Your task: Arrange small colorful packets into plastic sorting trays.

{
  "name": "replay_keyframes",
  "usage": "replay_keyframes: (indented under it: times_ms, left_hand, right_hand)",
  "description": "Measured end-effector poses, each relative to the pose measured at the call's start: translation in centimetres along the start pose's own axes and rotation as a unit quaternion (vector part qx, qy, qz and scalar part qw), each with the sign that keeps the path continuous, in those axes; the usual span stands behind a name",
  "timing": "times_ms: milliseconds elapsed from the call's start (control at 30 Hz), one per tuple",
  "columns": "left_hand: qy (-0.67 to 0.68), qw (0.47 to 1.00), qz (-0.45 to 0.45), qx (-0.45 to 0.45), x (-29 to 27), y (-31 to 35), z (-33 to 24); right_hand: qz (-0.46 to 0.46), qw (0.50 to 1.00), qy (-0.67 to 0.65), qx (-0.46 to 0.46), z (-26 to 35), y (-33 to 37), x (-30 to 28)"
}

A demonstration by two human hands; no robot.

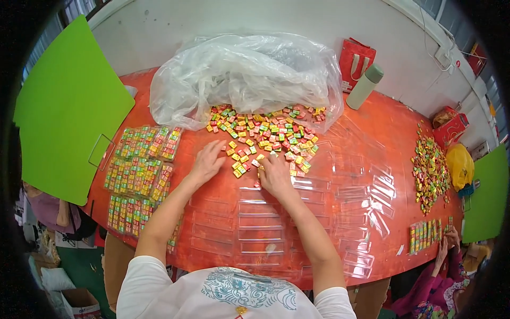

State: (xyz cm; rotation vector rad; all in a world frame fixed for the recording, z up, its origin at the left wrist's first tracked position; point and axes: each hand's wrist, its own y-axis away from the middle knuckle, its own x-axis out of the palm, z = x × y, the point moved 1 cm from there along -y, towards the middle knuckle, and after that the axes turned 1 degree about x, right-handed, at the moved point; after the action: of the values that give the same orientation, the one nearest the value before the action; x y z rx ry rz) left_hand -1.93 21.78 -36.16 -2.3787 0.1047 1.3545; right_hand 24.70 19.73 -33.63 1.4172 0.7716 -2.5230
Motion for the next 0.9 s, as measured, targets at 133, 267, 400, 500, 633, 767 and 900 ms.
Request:
replay_keyframes:
  times_ms: [133,267,400,500,633,767,900]
  left_hand:
    - [-0.053,0.998,0.025,-0.013,-2.2,0.0,-0.3]
    - [-0.099,0.993,0.067,-0.022,-1.5,-1.0,-0.8]
    - [-0.102,0.994,0.043,0.015,-0.2,-2.0,-0.8]
    - [-0.115,0.989,0.055,0.071,0.1,-2.3,-1.3]
    - [-0.117,0.987,0.078,0.077,-0.5,-0.4,-1.8]
    - [-0.015,0.995,0.095,0.034,-2.2,1.8,-1.7]
    - [-0.049,0.991,0.126,-0.003,-3.7,1.5,-1.8]
  right_hand:
    - [0.017,0.998,0.050,-0.022,2.1,0.0,1.0]
    - [0.026,0.991,0.127,-0.026,4.8,-1.5,2.4]
    - [0.038,0.992,0.114,-0.032,4.9,-2.0,3.4]
    - [0.052,0.994,0.087,-0.050,4.0,-1.8,3.1]
    - [0.062,0.996,0.042,-0.056,2.9,-1.0,2.2]
    - [0.039,0.998,0.042,-0.036,3.4,-0.9,1.7]
    - [0.042,0.991,0.111,-0.057,4.9,-1.7,2.4]
